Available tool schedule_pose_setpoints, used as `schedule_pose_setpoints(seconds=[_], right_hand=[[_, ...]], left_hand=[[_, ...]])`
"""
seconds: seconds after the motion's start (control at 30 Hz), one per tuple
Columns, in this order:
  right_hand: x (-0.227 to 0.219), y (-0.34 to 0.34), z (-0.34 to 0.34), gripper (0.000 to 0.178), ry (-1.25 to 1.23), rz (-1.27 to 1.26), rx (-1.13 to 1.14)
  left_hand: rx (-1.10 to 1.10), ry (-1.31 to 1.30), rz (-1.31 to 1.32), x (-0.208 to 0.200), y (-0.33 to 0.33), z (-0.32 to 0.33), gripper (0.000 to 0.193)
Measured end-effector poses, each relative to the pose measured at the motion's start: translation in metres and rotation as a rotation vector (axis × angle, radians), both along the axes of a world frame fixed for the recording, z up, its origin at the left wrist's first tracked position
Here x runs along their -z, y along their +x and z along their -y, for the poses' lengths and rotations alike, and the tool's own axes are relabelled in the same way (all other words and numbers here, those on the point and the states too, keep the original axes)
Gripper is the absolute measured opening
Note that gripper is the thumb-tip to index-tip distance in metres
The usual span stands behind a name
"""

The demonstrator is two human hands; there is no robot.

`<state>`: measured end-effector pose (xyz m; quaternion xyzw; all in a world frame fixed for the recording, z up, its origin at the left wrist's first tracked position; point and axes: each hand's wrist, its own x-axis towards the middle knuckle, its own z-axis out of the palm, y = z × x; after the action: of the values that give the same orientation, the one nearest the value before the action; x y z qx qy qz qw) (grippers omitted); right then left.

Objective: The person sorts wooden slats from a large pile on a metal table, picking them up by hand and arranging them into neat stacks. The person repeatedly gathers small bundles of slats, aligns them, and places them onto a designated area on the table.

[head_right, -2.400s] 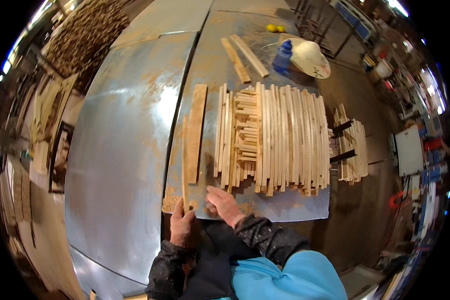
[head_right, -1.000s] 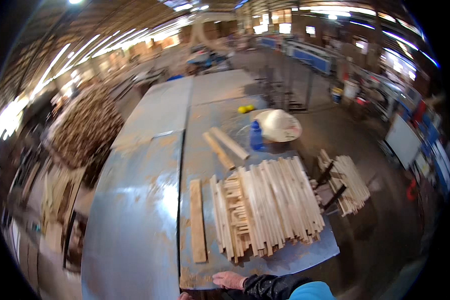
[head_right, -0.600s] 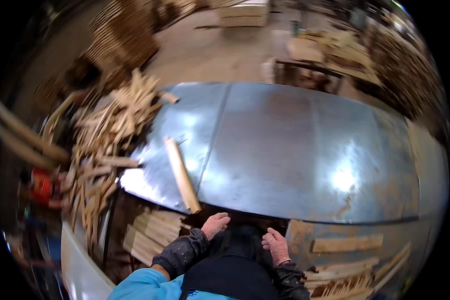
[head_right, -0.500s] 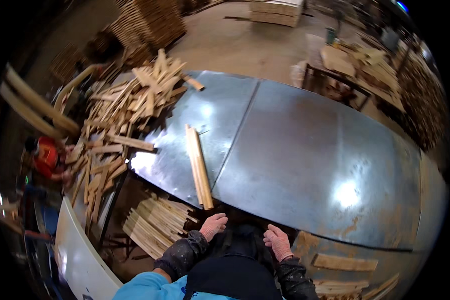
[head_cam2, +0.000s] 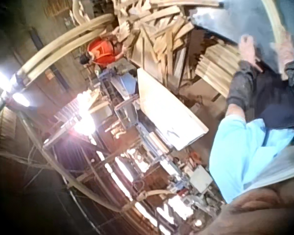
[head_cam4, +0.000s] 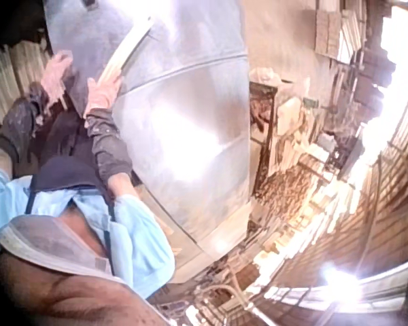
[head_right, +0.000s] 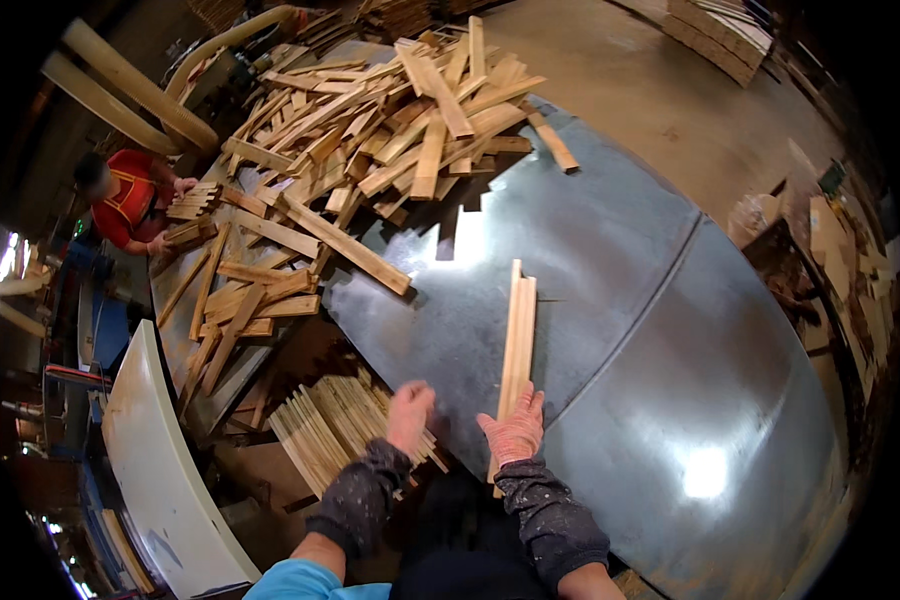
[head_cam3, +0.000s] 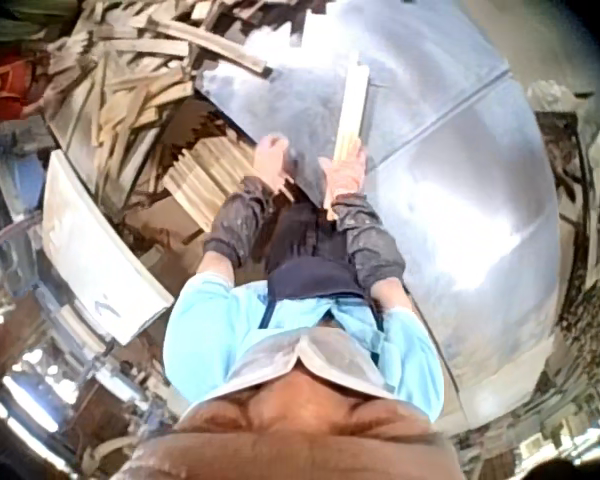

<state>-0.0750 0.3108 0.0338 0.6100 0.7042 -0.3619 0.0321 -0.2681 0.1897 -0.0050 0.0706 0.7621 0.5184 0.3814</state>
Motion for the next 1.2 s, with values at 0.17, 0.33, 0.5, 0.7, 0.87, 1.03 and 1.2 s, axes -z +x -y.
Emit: schedule_pose_setpoints(seconds=[0.17, 0.33, 0.5, 0.7, 0.87, 1.03, 1.2], right_hand=[[0.038, -0.007, -0.001, 0.115, 0.209, 0.047, -0.168], [0.033, -0.01, -0.008, 0.11, 0.198, 0.06, -0.162], [0.033, -0.006, -0.011, 0.113, 0.148, 0.039, -0.141], [0.039, 0.016, -0.035, 0.112, 0.073, -0.144, -0.116], [0.035, 0.029, -0.067, 0.107, 0.071, -0.183, -0.186], [0.022, 0.046, -0.086, 0.105, 0.024, -0.121, -0.236], [0.029, 0.054, -0.092, 0.107, 0.049, -0.066, -0.266]], left_hand=[[-0.216, 0.054, -0.104, 0.016, -0.165, -0.104, 0.097], [-0.484, 0.075, -0.02, 0.04, -0.252, -0.19, 0.098], [-0.461, -0.003, 0.087, 0.005, -0.219, -0.18, 0.041], [-0.22, 0.356, 0.643, -0.034, -0.063, -0.051, 0.079], [-0.201, 0.404, 0.906, -0.039, 0.06, 0.014, 0.095], [-0.143, 0.44, 1.022, -0.04, 0.124, 0.014, 0.094], [-0.057, 0.391, 1.015, -0.035, 0.145, -0.004, 0.093]])
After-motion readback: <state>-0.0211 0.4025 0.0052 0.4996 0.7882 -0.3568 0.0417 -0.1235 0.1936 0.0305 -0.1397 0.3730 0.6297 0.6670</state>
